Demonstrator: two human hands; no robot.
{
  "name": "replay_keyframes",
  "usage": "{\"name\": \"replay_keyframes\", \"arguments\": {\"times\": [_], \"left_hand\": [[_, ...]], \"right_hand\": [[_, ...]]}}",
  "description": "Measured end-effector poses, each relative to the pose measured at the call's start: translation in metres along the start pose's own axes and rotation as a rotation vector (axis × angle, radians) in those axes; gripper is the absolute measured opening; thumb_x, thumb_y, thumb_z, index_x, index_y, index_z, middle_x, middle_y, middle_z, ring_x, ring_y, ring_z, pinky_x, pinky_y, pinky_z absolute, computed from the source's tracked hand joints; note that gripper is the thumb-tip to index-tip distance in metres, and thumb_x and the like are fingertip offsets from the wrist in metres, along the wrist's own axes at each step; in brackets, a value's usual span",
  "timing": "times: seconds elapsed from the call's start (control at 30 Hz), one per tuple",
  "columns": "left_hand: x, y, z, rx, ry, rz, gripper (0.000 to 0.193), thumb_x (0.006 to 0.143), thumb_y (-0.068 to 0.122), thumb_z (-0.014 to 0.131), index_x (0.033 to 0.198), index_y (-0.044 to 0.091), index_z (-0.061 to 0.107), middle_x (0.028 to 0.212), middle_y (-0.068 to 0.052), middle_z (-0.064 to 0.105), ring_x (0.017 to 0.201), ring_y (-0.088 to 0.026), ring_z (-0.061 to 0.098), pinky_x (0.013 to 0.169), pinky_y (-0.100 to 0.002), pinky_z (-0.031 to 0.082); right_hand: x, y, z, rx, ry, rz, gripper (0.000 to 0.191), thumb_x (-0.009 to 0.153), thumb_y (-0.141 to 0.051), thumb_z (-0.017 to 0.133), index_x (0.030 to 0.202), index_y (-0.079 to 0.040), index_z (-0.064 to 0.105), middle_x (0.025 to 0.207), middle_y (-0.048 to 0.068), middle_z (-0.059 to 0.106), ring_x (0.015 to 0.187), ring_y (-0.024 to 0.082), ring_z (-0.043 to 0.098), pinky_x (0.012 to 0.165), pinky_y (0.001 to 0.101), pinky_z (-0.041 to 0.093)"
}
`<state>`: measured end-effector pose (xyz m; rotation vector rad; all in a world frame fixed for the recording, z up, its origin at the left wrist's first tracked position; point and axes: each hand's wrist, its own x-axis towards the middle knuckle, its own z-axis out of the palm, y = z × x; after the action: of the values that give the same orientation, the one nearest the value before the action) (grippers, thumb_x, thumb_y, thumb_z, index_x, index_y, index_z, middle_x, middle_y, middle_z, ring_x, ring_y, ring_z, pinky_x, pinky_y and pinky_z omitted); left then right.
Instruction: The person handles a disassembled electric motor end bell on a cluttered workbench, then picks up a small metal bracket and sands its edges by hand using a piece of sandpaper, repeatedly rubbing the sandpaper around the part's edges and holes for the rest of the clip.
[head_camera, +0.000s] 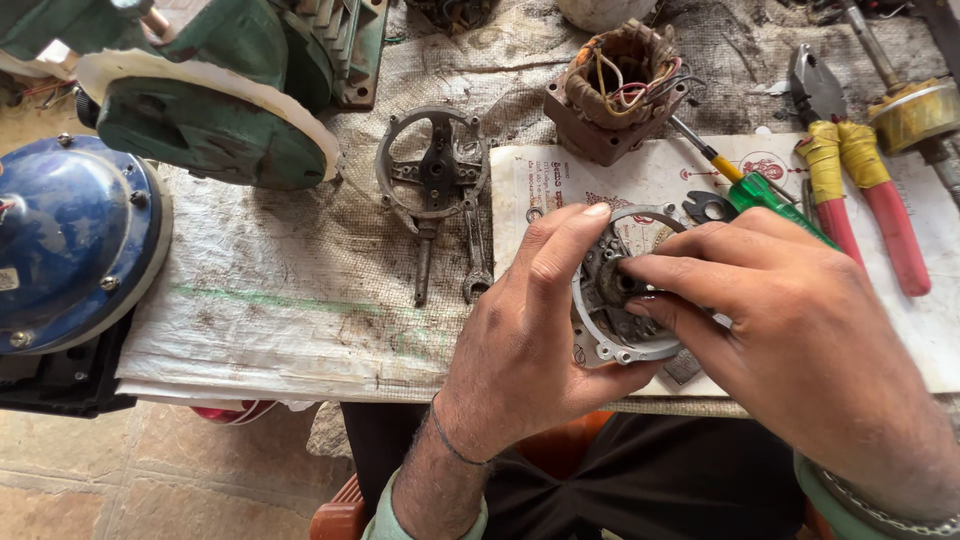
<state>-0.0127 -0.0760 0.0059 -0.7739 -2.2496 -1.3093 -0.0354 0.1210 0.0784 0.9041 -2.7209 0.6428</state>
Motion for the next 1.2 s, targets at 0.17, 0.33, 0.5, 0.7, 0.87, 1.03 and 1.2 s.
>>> {"name": "replay_keyframes", "arguments": {"times": [0.17,0.33,0.5,0.7,0.87,1.03,1.2], "left_hand": [[0.0,-0.008,0.002,0.003,0.003,0.013,0.106,0.079,0.03,0.095,0.153,0.008,0.022,0.147,-0.02,0.048,0.141,-0.037,0.054,0.117,-0.045,0.053],[-0.001,-0.007,0.005,0.0,0.0,-0.001,0.103,0.081,0.03,0.095,0.152,0.009,0.022,0.146,-0.021,0.048,0.14,-0.038,0.056,0.115,-0.043,0.055],[0.0,-0.006,0.009,0.001,-0.004,0.007,0.105,0.08,0.03,0.095,0.152,0.009,0.021,0.145,-0.022,0.047,0.138,-0.039,0.056,0.113,-0.044,0.056],[0.0,-0.008,0.008,0.007,-0.005,0.011,0.106,0.078,0.029,0.095,0.152,0.01,0.021,0.146,-0.022,0.047,0.138,-0.039,0.056,0.112,-0.044,0.056],[0.0,-0.006,0.009,-0.001,-0.016,-0.009,0.107,0.078,0.03,0.096,0.152,0.01,0.021,0.146,-0.022,0.047,0.138,-0.038,0.056,0.111,-0.043,0.057],[0.001,-0.006,0.01,0.003,-0.012,0.013,0.108,0.077,0.029,0.096,0.152,0.01,0.02,0.145,-0.022,0.047,0.138,-0.039,0.056,0.112,-0.044,0.056],[0.0,-0.007,0.01,0.003,0.009,0.011,0.107,0.08,0.03,0.096,0.152,0.009,0.019,0.144,-0.022,0.048,0.138,-0.038,0.056,0.114,-0.044,0.055]], "right_hand": [[0.006,0.003,0.005,-0.01,-0.002,-0.013,0.032,0.079,-0.016,0.079,0.11,-0.01,0.077,0.1,0.004,0.073,0.084,0.023,0.062,0.071,0.0362,0.051],[0.003,0.0,0.013,0.001,0.034,0.013,0.029,0.08,-0.015,0.08,0.109,-0.01,0.077,0.1,0.003,0.073,0.083,0.022,0.06,0.07,0.0359,0.051],[-0.002,0.004,0.009,0.0,0.032,-0.016,0.031,0.078,-0.013,0.08,0.109,-0.011,0.078,0.102,0.001,0.073,0.084,0.022,0.061,0.071,0.0352,0.052],[0.0,0.006,0.008,-0.03,0.002,-0.031,0.035,0.075,-0.011,0.079,0.11,-0.014,0.079,0.106,0.002,0.075,0.086,0.022,0.063,0.072,0.0341,0.054],[-0.004,0.009,0.002,-0.062,0.003,0.003,0.031,0.08,-0.015,0.08,0.111,-0.012,0.078,0.103,0.002,0.074,0.086,0.021,0.063,0.074,0.0355,0.052],[-0.007,0.012,0.003,-0.125,-0.024,0.035,0.028,0.078,-0.019,0.08,0.105,-0.01,0.079,0.087,0.004,0.069,0.083,0.024,0.062,0.072,0.0384,0.051],[-0.012,0.015,-0.001,-0.125,-0.154,0.1,0.033,0.082,-0.025,0.077,0.114,-0.015,0.079,0.083,0.005,0.061,0.079,0.024,0.059,0.069,0.0399,0.048]]}}
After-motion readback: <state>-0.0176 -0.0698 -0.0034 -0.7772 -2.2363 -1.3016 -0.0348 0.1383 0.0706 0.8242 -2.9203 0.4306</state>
